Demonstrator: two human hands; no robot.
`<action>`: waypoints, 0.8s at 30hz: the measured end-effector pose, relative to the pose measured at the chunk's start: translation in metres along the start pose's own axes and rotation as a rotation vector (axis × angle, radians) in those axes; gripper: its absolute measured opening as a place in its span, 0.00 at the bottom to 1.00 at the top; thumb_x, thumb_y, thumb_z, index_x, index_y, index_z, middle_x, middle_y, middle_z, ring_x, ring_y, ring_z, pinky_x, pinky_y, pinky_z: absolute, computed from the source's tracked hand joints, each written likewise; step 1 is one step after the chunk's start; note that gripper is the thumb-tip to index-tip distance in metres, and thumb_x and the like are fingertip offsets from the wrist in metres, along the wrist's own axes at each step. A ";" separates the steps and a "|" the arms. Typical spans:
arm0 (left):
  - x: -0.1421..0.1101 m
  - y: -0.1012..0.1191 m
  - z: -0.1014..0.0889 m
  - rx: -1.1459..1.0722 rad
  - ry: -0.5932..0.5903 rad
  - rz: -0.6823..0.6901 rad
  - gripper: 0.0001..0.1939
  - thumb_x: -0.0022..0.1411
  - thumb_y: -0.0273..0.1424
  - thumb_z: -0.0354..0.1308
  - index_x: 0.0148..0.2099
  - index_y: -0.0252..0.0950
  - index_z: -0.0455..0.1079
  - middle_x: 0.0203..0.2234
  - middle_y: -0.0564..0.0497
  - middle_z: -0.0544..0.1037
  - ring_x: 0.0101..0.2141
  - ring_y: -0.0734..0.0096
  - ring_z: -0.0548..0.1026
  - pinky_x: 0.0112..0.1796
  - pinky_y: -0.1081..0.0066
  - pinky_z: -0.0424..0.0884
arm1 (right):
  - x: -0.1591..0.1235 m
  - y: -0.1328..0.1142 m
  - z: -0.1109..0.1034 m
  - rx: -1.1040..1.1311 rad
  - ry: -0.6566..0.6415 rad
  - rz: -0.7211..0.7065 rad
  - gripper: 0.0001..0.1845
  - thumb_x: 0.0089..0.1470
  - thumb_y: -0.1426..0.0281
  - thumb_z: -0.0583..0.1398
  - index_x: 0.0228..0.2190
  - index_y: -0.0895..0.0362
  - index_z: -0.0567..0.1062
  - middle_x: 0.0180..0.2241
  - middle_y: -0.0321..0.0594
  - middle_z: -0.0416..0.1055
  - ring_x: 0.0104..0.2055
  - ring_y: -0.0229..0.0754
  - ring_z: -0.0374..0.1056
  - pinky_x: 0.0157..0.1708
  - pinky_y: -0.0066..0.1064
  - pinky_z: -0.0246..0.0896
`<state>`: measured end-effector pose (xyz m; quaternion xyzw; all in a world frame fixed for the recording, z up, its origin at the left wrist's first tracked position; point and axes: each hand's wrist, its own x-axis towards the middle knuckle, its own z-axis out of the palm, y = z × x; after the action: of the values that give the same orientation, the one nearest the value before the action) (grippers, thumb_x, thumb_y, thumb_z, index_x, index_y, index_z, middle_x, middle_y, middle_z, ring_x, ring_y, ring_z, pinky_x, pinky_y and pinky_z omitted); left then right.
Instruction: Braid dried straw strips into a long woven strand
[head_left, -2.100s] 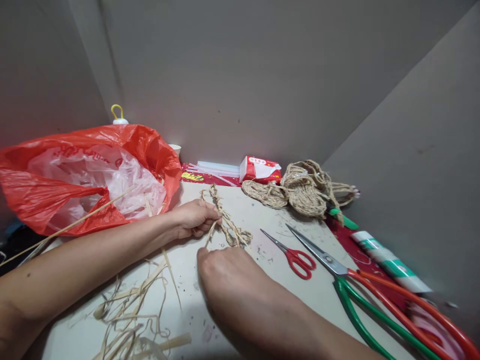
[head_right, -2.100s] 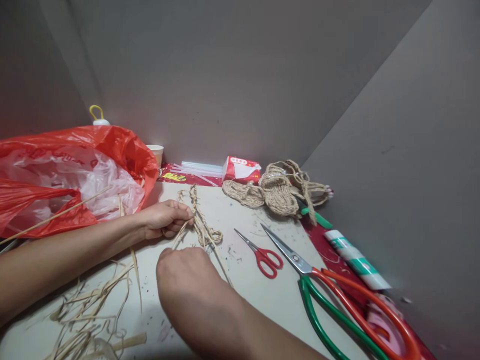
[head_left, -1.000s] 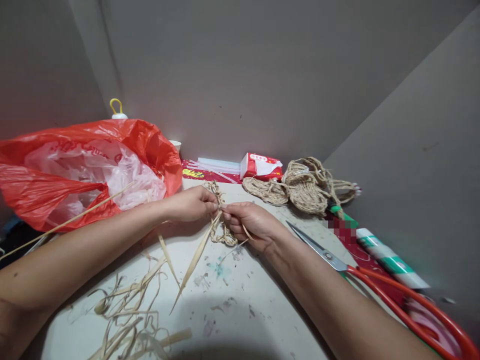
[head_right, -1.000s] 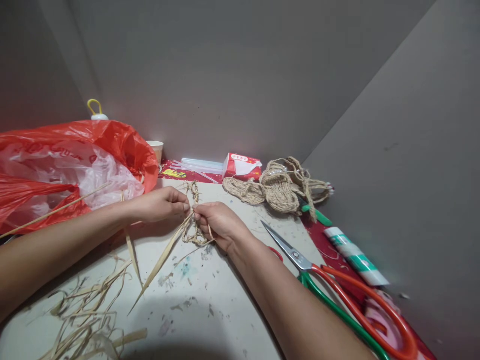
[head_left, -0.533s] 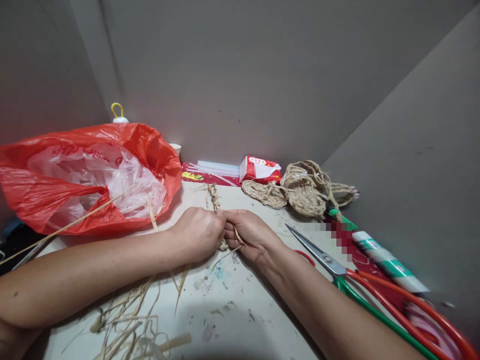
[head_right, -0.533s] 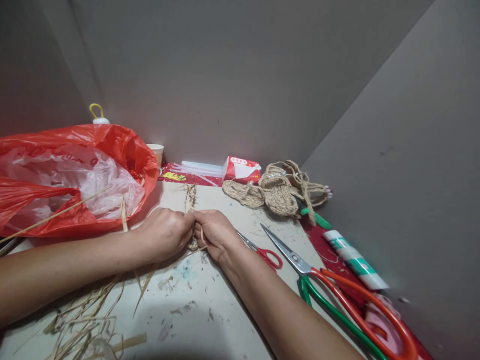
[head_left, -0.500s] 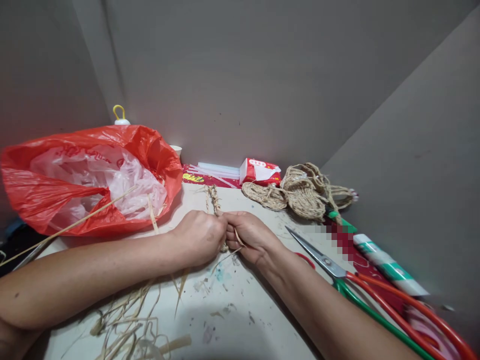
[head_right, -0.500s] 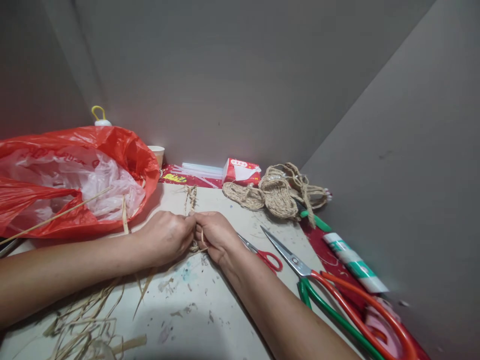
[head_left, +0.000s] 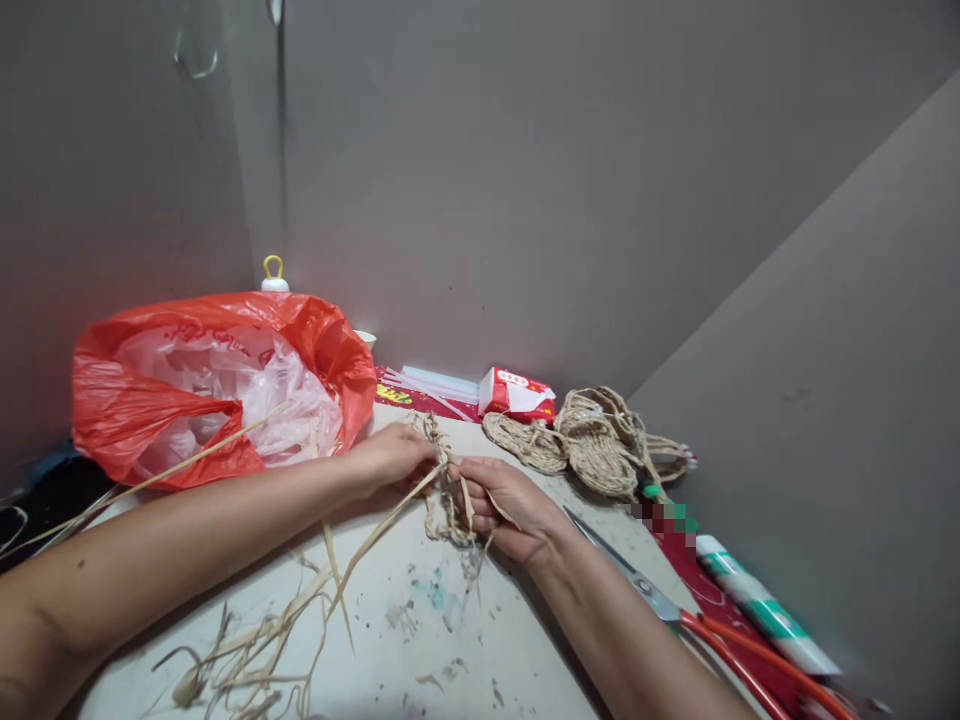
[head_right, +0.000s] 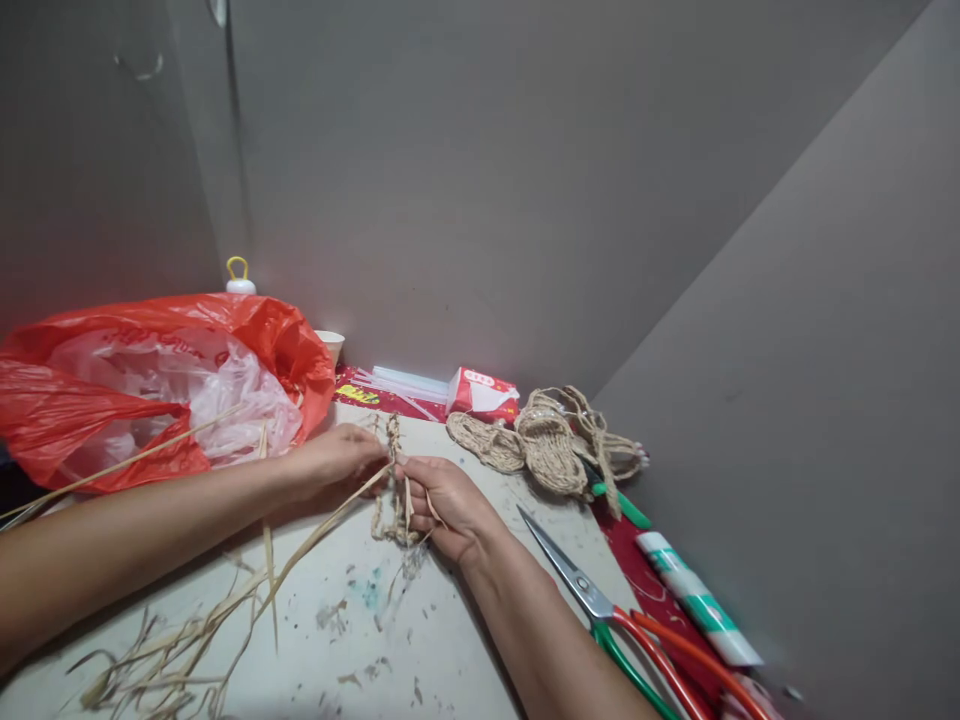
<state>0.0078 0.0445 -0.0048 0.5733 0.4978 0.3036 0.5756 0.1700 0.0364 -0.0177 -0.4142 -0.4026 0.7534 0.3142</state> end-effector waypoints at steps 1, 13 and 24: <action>0.000 -0.004 0.004 -0.055 -0.059 -0.037 0.11 0.56 0.29 0.47 0.25 0.32 0.66 0.18 0.52 0.71 0.19 0.76 0.68 0.24 0.74 0.64 | 0.000 0.001 -0.001 -0.012 -0.011 0.003 0.17 0.41 0.63 0.66 0.19 0.59 0.64 0.10 0.19 0.43 0.13 0.24 0.32 0.11 0.19 0.28; 0.002 -0.012 0.004 0.050 -0.072 0.071 0.08 0.53 0.27 0.51 0.24 0.32 0.66 0.15 0.58 0.63 0.17 0.82 0.53 0.20 0.76 0.48 | -0.004 -0.003 -0.005 -0.215 -0.118 0.033 0.20 0.39 0.57 0.66 0.23 0.59 0.67 0.11 0.19 0.44 0.14 0.25 0.33 0.13 0.22 0.27; 0.003 -0.011 -0.001 0.085 -0.209 -0.133 0.10 0.52 0.33 0.51 0.22 0.35 0.63 0.09 0.62 0.51 0.12 0.82 0.46 0.17 0.75 0.42 | -0.002 0.001 -0.007 -0.624 -0.065 -0.108 0.12 0.49 0.63 0.59 0.23 0.60 0.70 0.14 0.27 0.54 0.16 0.29 0.45 0.16 0.24 0.38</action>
<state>0.0049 0.0456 -0.0157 0.5915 0.4845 0.1821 0.6182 0.1772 0.0374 -0.0201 -0.4443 -0.6456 0.5886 0.1986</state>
